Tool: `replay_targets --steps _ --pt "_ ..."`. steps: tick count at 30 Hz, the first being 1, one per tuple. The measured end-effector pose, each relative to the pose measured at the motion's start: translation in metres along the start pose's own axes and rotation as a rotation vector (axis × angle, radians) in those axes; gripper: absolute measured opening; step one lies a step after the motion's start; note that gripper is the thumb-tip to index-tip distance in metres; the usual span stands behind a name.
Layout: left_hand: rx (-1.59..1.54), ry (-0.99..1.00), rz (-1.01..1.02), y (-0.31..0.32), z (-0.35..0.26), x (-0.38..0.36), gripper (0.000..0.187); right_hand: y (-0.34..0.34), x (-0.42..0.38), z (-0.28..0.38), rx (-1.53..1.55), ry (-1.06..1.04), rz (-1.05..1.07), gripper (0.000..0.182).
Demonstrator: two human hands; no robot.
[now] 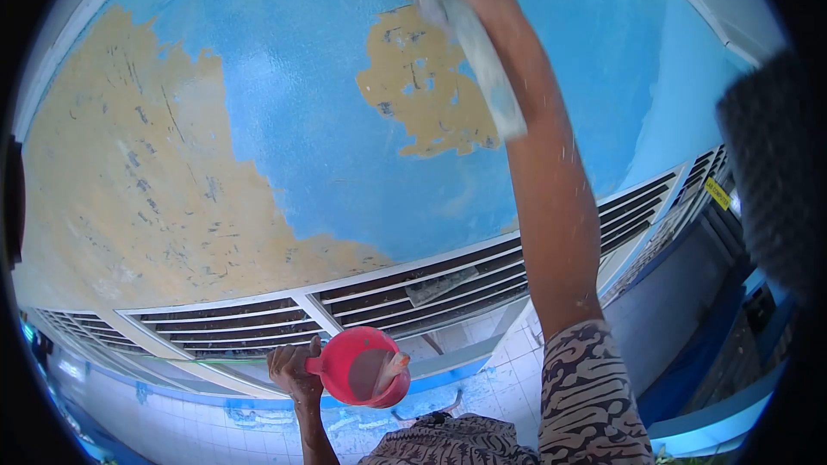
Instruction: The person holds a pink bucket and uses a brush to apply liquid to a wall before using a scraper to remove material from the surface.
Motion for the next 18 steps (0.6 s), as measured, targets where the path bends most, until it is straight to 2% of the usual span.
replay_targets --steps 2,5,9,12,14,18 --pt "-0.012 0.008 -0.022 0.000 -0.001 -0.001 0.036 -0.008 -0.069 -0.037 -0.129 0.248 -0.145 0.039" --pt "0.012 -0.001 -0.021 -0.004 0.007 -0.010 0.035 -0.030 -0.159 -0.116 -0.085 0.490 -0.152 0.037" --pt "0.056 -0.005 0.028 -0.003 0.009 -0.012 0.036 -0.054 -0.159 -0.136 -0.084 0.323 -0.272 0.035" --pt "0.040 0.004 0.024 0.000 0.003 -0.008 0.037 -0.055 -0.084 -0.076 -0.030 0.259 -0.289 0.031" --pt "0.021 0.017 0.000 0.006 -0.003 0.000 0.038 -0.047 -0.051 -0.049 0.122 0.268 -0.059 0.031" --pt "-0.028 0.042 -0.027 0.012 -0.016 0.007 0.039 -0.049 -0.091 -0.063 0.001 0.378 -0.149 0.032"
Point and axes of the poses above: each hand's wrist, its own x-axis towards the middle knuckle, its own y-axis out of the palm, z = x × y, the point moved 9 cm from there along x, towards the middle knuckle, and after that the axes turned 10 degrees about -x, right-handed, at the moved point
